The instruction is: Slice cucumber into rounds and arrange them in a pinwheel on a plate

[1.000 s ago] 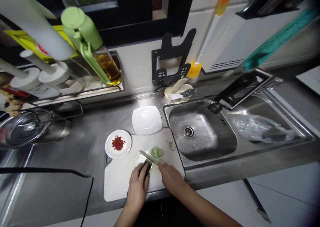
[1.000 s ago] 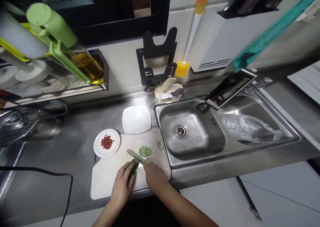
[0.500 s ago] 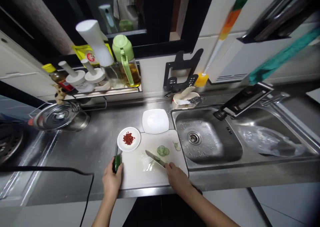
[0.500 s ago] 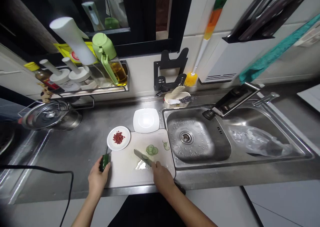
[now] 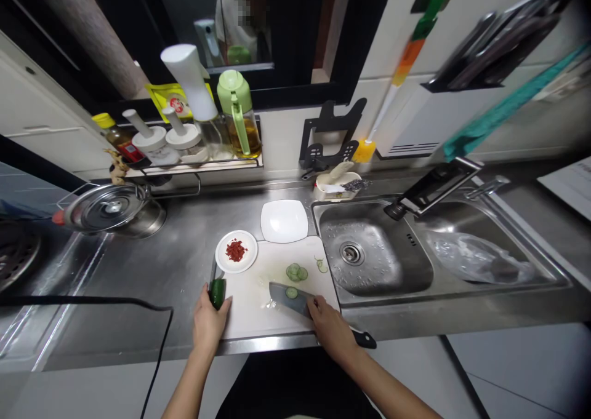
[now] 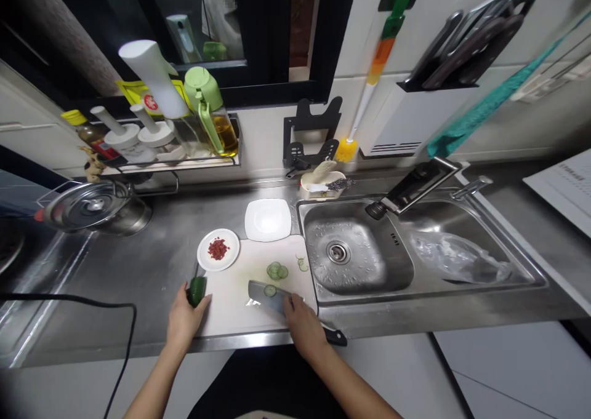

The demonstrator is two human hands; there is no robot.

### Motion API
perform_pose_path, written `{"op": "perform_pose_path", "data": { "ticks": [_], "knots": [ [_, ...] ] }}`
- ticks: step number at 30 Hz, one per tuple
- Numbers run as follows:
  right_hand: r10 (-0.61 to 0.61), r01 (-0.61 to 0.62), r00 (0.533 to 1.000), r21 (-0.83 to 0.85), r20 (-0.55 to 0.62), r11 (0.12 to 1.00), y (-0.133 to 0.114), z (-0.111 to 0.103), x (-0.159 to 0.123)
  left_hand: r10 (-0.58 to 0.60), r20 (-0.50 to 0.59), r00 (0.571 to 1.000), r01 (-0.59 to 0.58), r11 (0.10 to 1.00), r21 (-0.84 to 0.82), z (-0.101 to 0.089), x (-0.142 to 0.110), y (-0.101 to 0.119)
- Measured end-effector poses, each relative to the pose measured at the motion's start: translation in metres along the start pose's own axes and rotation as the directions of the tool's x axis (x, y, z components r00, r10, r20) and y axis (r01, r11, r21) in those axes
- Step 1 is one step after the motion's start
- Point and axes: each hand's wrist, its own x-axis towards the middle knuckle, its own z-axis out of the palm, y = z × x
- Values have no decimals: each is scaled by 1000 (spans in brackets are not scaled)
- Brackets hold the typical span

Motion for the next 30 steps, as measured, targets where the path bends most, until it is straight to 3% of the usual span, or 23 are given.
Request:
{"op": "perform_pose_path", "data": {
  "ticks": [4, 7, 9, 11, 13, 15, 19, 22, 24, 26, 30],
  "knots": [
    [-19, 18, 999, -29, -27, 999, 3, 4, -4, 7, 16, 1000, -8, 1000, 23, -1, -3, 0],
    [-38, 35, 998, -51, -55, 998, 5, 6, -7, 57, -75, 996, -55, 998, 22, -2, -8, 3],
    [-52, 47, 996, -67, -78, 997, 6, 7, -8, 158, -167, 973, -159, 987, 3, -1, -14, 12],
    [-75, 66, 992, -86, -105, 994, 6, 8, -10, 318, -176, 931, -331, 942, -47, 3, -22, 31],
    [-116, 101, 984, -116, -132, 988, 7, 10, -11, 505, -28, 862, -505, 854, -123, 9, -30, 58],
    [-180, 154, 971, -160, -159, 975, 9, 10, -13, 610, 169, 775, -584, 792, -178, 14, -34, 85],
    [-289, 246, 935, -209, -207, 946, 13, 5, -18, 655, 451, 607, -601, 749, -279, 19, -28, 120],
    [-327, 286, 917, -196, -229, 938, 16, 2, -22, 636, 546, 546, -555, 762, -333, 22, -20, 127],
    [-340, 302, 914, -188, -223, 935, 17, 3, -25, 619, 562, 549, -505, 781, -367, 25, -15, 127],
    [-333, 304, 918, -156, -214, 940, 18, 6, -28, 589, 564, 578, -435, 808, -398, 29, -11, 125],
    [-243, 248, 958, 12, -155, 969, 24, 11, -38, 545, 560, 624, -376, 837, -397, 35, -1, 120]
  ]
}}
